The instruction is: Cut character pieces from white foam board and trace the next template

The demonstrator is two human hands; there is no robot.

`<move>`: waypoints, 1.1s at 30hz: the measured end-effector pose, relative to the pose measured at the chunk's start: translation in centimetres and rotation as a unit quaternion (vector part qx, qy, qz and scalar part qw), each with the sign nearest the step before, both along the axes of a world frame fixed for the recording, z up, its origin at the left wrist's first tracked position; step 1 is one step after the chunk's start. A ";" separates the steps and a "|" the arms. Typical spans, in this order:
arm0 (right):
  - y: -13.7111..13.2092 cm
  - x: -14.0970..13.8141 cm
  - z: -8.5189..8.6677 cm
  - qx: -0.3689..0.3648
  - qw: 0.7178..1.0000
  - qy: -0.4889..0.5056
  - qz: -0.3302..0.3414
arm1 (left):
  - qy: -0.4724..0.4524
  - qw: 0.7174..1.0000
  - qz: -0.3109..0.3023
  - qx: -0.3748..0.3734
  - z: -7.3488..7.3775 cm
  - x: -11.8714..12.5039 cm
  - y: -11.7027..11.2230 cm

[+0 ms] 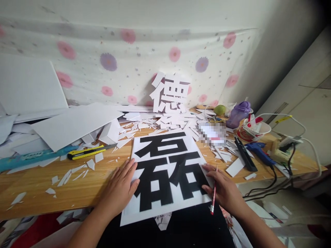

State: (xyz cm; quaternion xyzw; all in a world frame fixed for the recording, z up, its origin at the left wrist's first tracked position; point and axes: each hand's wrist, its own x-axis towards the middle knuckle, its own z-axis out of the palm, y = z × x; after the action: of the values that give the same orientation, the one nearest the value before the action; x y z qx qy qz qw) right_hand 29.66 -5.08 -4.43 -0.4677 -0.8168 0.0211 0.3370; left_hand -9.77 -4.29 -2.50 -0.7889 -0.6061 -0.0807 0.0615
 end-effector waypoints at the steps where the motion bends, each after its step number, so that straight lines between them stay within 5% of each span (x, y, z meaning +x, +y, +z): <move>1: 0.0 0.0 0.1 -0.001 1.000 0.006 0.001 | 0.000 1.000 0.001 -0.001 0.0 0.0 0.1; 16: 0.0 0.0 0.2 -0.031 0.999 0.020 -0.003 | -0.025 0.994 -0.052 0.088 -2.3 -1.3 1.4; 33: -0.1 0.1 0.7 -0.027 0.999 0.045 0.004 | -0.006 1.000 0.025 -0.009 1.3 1.2 0.1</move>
State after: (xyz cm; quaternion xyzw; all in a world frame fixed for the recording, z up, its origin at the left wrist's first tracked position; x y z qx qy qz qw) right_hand 29.72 -5.17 -3.70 -0.4721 -0.8019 0.0654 0.3602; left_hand -8.57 -4.19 -1.24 -0.7738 -0.6264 -0.0785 0.0522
